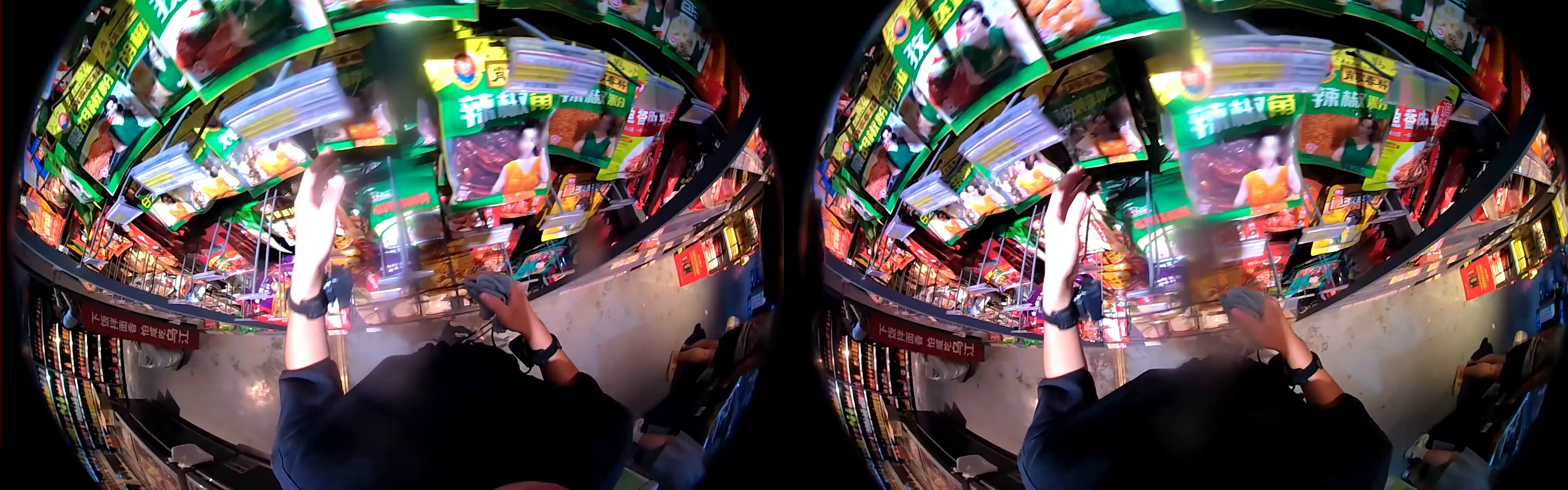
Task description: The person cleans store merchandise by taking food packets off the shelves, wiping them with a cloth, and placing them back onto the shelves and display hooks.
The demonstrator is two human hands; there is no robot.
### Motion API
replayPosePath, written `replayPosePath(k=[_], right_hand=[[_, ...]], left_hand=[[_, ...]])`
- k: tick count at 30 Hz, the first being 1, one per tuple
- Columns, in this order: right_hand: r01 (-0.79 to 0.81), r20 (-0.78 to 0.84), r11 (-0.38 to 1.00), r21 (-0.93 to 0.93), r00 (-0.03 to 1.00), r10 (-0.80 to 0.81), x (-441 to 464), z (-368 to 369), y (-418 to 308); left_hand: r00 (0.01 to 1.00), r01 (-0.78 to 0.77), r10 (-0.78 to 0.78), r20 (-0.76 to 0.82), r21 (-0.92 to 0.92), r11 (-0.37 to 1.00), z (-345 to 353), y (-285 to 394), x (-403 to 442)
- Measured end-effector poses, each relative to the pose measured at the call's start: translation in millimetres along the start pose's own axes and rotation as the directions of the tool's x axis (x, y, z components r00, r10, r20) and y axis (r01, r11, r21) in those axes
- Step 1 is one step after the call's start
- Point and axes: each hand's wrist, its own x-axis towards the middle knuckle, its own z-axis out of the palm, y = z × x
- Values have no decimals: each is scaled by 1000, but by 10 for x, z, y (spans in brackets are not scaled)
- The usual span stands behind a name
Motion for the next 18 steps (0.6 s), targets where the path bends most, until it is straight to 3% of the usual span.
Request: replayPosePath(k=[3,6,8,10,12,14,17,18], right_hand=[[-36,-52,989,142,998,44,19,289,22],[-19,-36,994,-108,999,15,41,374,-32],[47,-97,999,-22,994,-49,33,460,-38],[41,-84,998,-57,995,-45,19,478,-58],[78,-78,989,-124,993,-88,15,472,-111],[106,-90,982,-156,989,-121,-10,462,-117],[170,-128,962,-213,971,-200,-9,397,-68],[115,-135,977,-180,981,-140,-23,363,-86]], left_hand=[[999,31,-35,-23,-155,987,-45,-215,114],[993,-62,36,-113,-236,970,59,-290,232],[973,-116,95,-210,-95,989,77,-405,402],[953,-107,88,-290,-50,993,190,-197,435],[919,-200,200,-340,38,979,204,-183,509],[925,-170,158,-347,-5,985,192,-215,572],[945,-183,86,-315,-293,938,212,-330,630],[944,-171,81,-319,-263,949,228,-326,626]])
